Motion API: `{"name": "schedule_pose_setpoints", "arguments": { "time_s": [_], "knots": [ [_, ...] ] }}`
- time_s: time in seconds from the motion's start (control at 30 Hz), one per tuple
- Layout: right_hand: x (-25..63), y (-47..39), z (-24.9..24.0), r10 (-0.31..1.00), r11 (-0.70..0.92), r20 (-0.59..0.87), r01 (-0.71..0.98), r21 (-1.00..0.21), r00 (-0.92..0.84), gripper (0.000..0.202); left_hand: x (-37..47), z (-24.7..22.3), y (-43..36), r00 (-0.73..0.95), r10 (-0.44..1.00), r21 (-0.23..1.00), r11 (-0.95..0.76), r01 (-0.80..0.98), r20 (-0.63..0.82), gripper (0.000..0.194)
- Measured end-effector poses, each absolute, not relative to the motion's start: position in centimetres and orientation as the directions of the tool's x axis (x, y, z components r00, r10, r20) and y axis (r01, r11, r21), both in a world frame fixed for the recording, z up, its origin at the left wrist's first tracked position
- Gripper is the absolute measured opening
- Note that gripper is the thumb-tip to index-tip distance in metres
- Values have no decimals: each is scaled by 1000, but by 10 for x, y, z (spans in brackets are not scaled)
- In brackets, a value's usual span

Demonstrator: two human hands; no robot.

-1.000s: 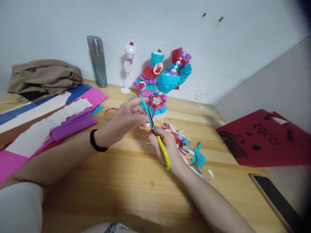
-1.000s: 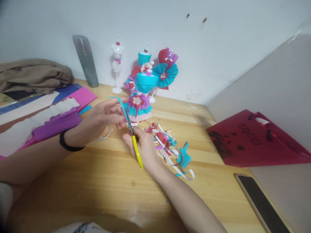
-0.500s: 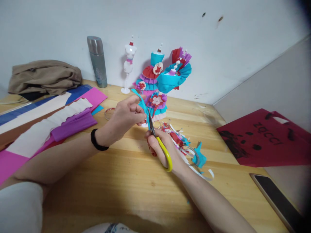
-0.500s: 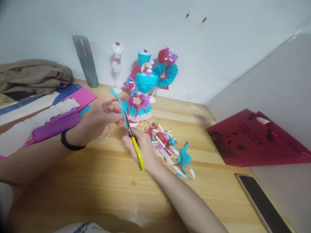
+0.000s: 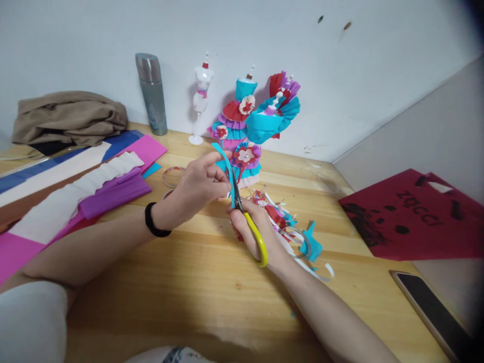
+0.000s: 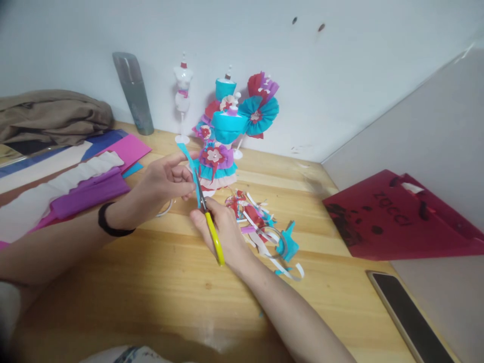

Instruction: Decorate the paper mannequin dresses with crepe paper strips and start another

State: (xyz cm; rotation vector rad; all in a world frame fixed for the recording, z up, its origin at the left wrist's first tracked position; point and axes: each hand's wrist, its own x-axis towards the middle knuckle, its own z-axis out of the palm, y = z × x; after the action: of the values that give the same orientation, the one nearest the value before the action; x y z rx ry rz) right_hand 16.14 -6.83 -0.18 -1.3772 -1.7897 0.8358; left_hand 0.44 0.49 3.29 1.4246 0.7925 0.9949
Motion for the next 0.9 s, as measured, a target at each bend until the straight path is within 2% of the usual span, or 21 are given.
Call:
{"name": "schedule_pose_setpoints", "arguments": {
  "time_s": [0.17,0.47,0.7,0.9],
  "knots": [
    [161,-68,-5,976,213,157,516,-830,-149,40,5,33,3,403,910,994,-70,-85,99,54],
    [161,-65,-8,973,231,199,529,-817,-116,46,5,31,3,399,913,996,-59,-72,83,67],
    [160,-65,-8,971,234,220,542,-807,-92,47,6,31,6,403,912,994,-48,-96,83,59],
    [162,-69,-14,979,203,192,489,-848,-73,45,5,32,6,407,908,993,-60,-98,96,56]
  ]
}}
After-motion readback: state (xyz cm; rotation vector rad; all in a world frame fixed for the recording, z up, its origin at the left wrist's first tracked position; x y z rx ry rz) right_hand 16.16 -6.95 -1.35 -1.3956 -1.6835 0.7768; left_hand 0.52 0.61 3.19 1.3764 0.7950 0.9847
